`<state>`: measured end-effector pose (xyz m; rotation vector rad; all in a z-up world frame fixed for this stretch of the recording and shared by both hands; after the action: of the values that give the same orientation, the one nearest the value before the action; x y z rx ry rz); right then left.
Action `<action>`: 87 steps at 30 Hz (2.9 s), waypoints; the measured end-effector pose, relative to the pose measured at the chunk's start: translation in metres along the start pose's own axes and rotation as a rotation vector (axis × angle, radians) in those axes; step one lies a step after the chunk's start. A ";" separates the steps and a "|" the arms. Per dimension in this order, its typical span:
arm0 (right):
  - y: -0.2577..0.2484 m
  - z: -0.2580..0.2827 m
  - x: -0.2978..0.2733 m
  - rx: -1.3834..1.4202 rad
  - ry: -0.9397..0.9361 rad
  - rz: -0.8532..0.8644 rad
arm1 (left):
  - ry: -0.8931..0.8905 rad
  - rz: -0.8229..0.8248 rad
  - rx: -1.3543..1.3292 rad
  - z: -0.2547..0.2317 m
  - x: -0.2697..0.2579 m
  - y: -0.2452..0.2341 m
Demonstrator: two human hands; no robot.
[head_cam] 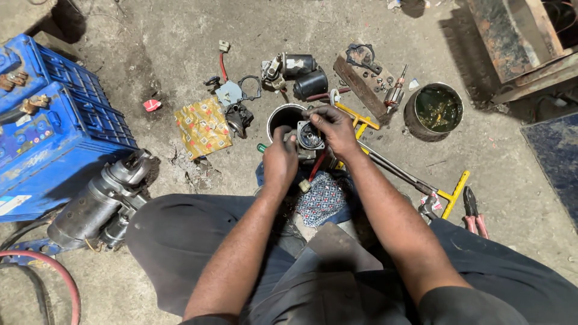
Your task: Disassembling and inspecting components of an automotive starter motor.
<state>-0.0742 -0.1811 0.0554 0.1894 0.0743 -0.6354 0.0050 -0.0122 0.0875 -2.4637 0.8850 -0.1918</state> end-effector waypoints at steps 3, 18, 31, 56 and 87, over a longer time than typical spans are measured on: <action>-0.001 -0.005 0.001 -0.005 0.060 -0.011 | 0.109 -0.018 0.034 -0.005 0.006 0.002; 0.006 0.001 0.001 -0.032 0.027 0.055 | 0.453 -0.080 -0.006 -0.041 0.014 -0.002; 0.003 -0.002 -0.001 -0.102 0.049 0.024 | 0.431 0.013 -0.011 -0.017 0.033 0.017; 0.004 0.022 -0.011 -0.121 -0.097 -0.236 | 0.131 -0.101 -0.037 0.019 0.030 0.000; -0.003 -0.052 -0.062 -0.608 0.226 -0.145 | -0.063 0.007 -0.234 0.068 0.026 0.031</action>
<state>-0.1261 -0.1372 0.0121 -0.3361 0.4951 -0.7067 0.0280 -0.0212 0.0124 -2.6650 0.9350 -0.0078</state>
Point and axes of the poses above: each hand's wrist, its own x-axis towards the middle knuckle, its own y-axis out of the palm, z = x × y, the point moved 10 cm from there along x, towards the middle knuckle, and after that the axes turned 10 degrees about y, right-handed, at the moved point
